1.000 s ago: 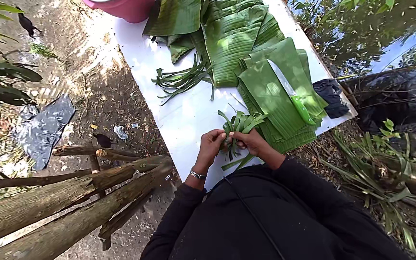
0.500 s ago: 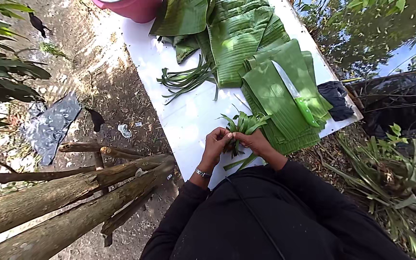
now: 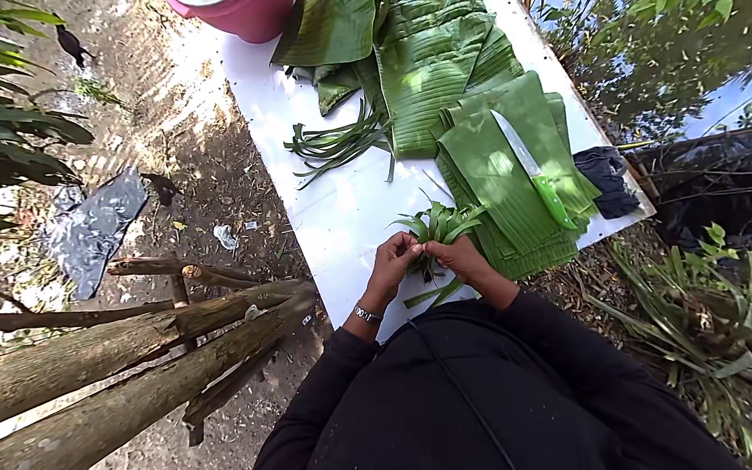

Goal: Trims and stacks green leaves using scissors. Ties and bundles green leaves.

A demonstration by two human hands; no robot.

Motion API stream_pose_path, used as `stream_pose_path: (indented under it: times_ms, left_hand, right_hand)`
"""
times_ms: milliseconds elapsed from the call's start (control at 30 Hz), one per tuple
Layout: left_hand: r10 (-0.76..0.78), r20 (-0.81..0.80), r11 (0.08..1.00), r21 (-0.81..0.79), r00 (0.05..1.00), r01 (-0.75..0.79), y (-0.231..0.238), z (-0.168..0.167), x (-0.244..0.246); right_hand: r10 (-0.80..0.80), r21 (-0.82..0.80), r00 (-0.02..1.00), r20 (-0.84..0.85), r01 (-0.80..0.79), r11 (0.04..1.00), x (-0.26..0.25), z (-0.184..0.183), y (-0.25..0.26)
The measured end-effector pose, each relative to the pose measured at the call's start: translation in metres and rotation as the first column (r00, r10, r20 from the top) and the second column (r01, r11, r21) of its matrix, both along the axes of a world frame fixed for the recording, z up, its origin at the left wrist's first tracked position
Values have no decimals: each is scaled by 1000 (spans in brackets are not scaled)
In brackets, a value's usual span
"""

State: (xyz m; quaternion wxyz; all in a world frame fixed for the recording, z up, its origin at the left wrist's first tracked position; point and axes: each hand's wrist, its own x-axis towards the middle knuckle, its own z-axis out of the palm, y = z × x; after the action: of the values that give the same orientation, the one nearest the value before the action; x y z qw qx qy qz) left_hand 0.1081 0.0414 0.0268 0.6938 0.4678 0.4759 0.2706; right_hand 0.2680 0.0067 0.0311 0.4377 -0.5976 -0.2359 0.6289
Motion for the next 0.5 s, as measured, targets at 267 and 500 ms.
stream_pose_path:
  times_ms: [267,500]
  left_hand:
    - [-29,52,1000,9,998,29,-5,4,6]
    - [-14,336,976,208,942,-60,12,88,-26]
  right_hand:
    - [-10,-90,999,-39,7,996,0,-3,1]
    - [17,-82,1000,-10,-18,996,9,-9,4]
